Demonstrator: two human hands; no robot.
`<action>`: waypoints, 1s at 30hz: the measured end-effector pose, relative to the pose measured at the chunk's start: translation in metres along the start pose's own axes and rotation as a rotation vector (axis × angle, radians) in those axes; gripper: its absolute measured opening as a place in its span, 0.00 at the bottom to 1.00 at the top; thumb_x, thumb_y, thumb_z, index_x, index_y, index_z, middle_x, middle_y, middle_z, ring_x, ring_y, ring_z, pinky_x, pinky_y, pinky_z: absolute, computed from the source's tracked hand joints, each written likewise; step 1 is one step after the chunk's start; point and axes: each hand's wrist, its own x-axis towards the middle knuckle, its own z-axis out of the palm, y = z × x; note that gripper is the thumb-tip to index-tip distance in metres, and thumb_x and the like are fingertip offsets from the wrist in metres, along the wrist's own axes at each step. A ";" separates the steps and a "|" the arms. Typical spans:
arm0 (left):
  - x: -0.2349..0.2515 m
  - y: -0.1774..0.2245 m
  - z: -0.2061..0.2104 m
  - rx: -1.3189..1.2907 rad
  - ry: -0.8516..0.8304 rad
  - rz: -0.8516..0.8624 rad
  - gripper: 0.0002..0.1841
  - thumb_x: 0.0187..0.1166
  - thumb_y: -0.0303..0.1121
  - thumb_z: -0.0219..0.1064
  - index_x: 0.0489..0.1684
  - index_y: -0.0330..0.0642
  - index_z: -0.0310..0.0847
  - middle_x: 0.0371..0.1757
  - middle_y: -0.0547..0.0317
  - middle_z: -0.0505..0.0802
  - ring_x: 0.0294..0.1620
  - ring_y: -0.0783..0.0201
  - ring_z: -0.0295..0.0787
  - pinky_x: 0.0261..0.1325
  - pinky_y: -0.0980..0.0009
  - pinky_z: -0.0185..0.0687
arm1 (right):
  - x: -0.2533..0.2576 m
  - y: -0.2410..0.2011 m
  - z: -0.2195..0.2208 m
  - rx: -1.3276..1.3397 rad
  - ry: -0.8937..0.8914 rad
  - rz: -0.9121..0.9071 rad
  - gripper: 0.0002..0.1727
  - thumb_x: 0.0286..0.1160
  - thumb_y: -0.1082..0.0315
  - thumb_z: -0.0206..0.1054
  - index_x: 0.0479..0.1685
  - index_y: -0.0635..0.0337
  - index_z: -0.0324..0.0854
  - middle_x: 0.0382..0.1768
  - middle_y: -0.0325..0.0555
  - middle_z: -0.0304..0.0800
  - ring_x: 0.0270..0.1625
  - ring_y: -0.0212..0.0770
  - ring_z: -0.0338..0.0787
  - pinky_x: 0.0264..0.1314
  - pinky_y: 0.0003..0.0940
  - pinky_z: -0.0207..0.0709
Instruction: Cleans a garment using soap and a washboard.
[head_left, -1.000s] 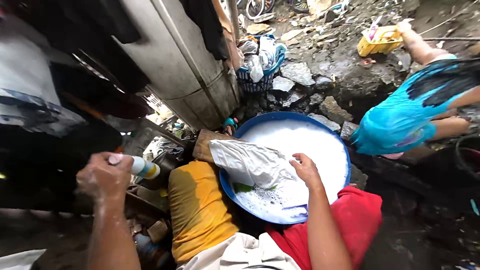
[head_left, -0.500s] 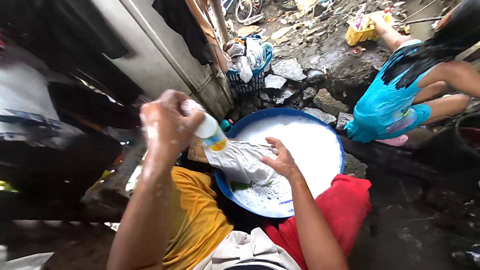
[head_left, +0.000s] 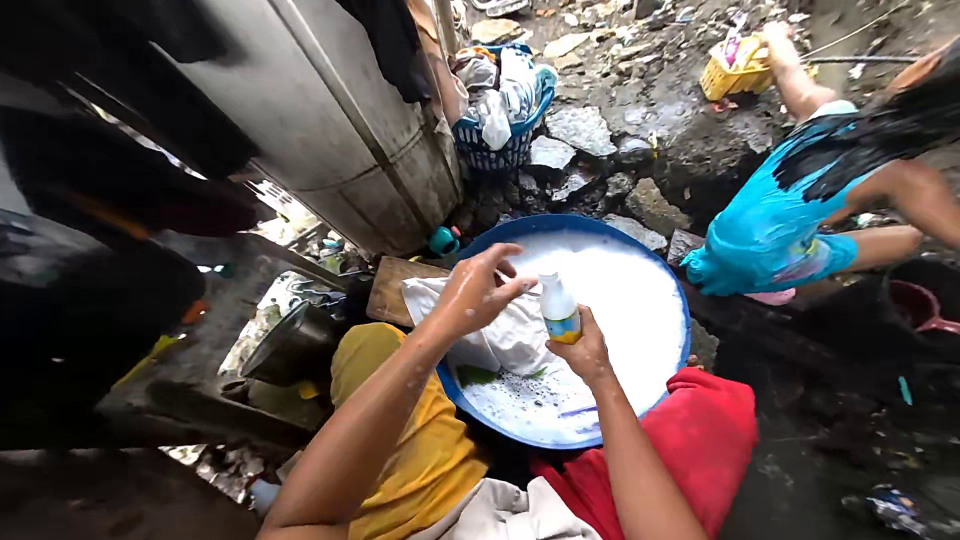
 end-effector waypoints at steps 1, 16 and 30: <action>0.000 -0.012 -0.007 -0.013 0.007 -0.050 0.24 0.85 0.40 0.67 0.75 0.35 0.76 0.55 0.45 0.93 0.50 0.53 0.93 0.58 0.51 0.87 | 0.003 0.005 -0.001 0.031 0.000 0.061 0.45 0.47 0.78 0.82 0.77 0.65 0.70 0.58 0.62 0.88 0.58 0.50 0.91 0.63 0.50 0.86; -0.014 -0.113 -0.041 -0.214 0.214 -0.328 0.17 0.89 0.38 0.60 0.66 0.36 0.82 0.57 0.45 0.92 0.55 0.55 0.90 0.62 0.52 0.82 | 0.034 -0.001 -0.011 -0.488 -0.218 0.331 0.41 0.59 0.70 0.84 0.78 0.60 0.71 0.57 0.67 0.88 0.58 0.64 0.90 0.64 0.67 0.80; 0.033 -0.149 -0.028 -0.229 0.233 -0.414 0.16 0.90 0.37 0.60 0.65 0.36 0.82 0.58 0.44 0.92 0.59 0.53 0.89 0.66 0.50 0.79 | 0.035 -0.030 0.003 -1.162 -0.352 0.359 0.34 0.60 0.66 0.81 0.73 0.51 0.81 0.61 0.60 0.89 0.66 0.64 0.85 0.66 0.67 0.73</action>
